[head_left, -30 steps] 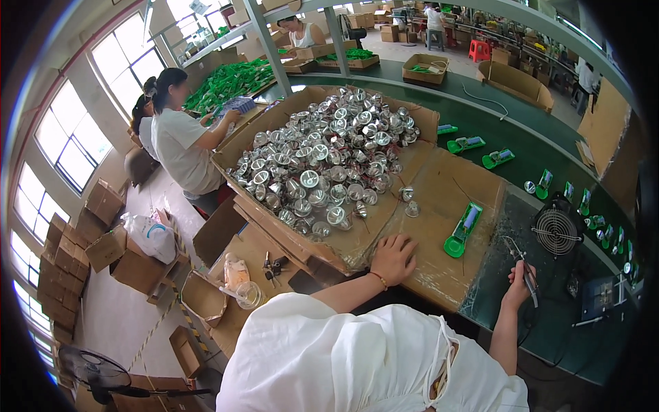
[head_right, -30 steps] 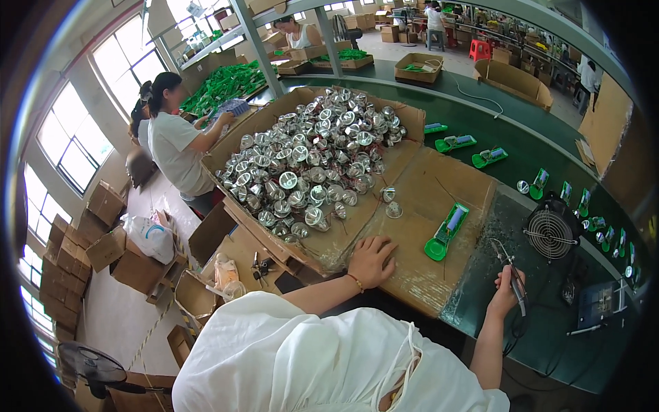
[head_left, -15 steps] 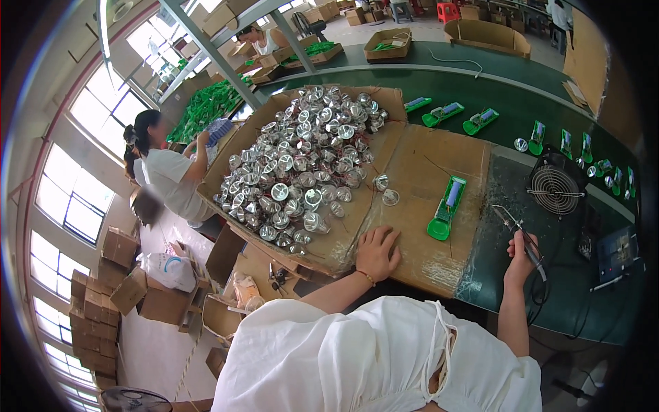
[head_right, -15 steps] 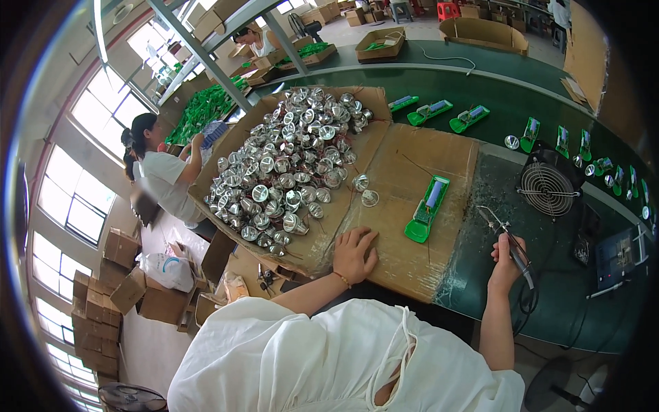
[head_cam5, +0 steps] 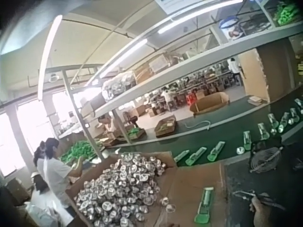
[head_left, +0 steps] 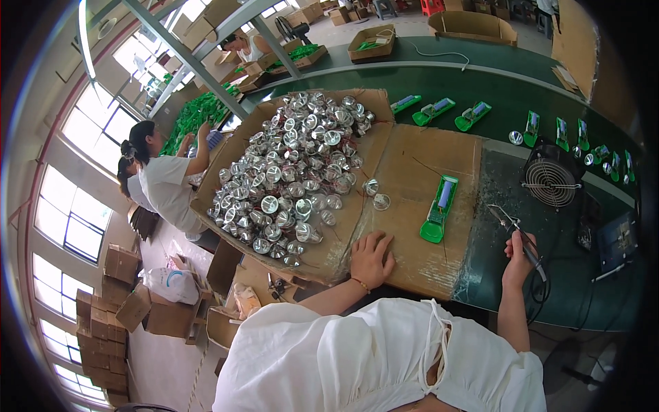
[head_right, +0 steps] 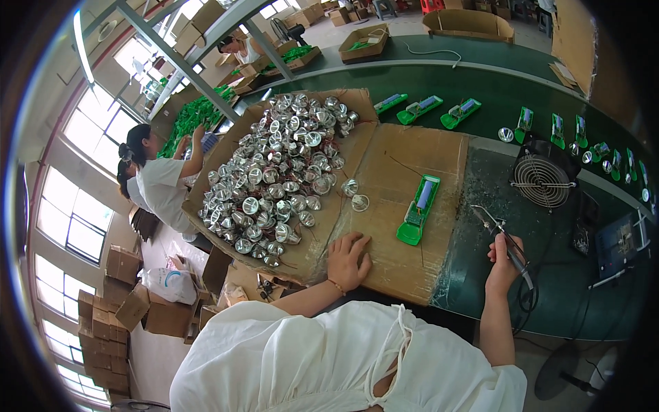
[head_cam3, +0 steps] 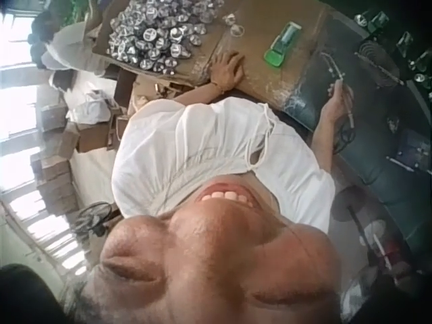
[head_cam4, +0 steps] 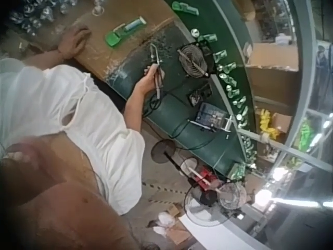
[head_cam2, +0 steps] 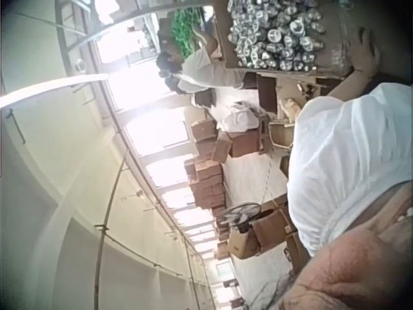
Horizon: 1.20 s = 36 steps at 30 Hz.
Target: Soldering electrical wires to a circuit board and LED component at an assembly station.
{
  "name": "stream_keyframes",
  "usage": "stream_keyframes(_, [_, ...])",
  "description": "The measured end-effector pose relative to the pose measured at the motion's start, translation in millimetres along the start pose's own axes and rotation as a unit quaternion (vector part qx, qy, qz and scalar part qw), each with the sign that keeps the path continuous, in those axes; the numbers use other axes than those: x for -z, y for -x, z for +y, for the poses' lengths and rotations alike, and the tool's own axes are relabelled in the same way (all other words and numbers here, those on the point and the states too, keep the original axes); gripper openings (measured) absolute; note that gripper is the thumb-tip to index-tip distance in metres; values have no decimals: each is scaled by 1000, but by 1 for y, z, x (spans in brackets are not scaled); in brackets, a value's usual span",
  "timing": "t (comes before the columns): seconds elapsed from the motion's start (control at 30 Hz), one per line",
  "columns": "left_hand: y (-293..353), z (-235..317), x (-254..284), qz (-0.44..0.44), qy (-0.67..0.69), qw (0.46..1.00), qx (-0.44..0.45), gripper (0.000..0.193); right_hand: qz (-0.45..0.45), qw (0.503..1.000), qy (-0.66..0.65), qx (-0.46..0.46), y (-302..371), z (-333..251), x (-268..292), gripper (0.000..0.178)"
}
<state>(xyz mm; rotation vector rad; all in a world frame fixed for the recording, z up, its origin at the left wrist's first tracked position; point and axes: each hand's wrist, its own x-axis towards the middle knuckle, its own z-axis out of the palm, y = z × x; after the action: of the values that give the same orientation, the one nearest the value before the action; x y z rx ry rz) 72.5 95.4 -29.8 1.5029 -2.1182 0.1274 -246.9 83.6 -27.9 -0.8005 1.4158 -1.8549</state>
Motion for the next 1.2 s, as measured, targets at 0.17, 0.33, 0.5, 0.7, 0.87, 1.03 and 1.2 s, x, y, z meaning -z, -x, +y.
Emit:
stream_keyframes(0.17, [-10, -7, -4, -18, 30, 999, 19, 34, -14, 1000, 14, -3, -3, 3, -6, 15])
stream_keyframes(0.33, [-58, -30, -2, 72, 89, 978, 175, 22, -4, 1000, 9, -6, -2, -2, -7, 12])
stream_keyframes(0.5, [-103, -27, -16, 19, 105, 972, 211, 31, -8, 999, 32, 11, -2, 6, -8, 12])
stream_keyframes(0.7, [-109, -7, -6, 14, 192, 962, 196, 28, -19, 998, 51, 8, 2, 7, -8, 19])
stream_keyframes(0.87, [-84, -25, 4, -86, -69, 961, 255, 44, 1, 999, 38, 28, 1, 6, 1, 19])
stream_keyframes(1.03, [-107, -43, -12, 14, -145, 976, 164, 46, -22, 998, 64, 20, 0, 6, -4, 18])
stream_keyframes(1.2, [-110, -29, -33, -21, -44, 991, 122, 23, -10, 998, 65, 17, 4, 10, -2, 20])
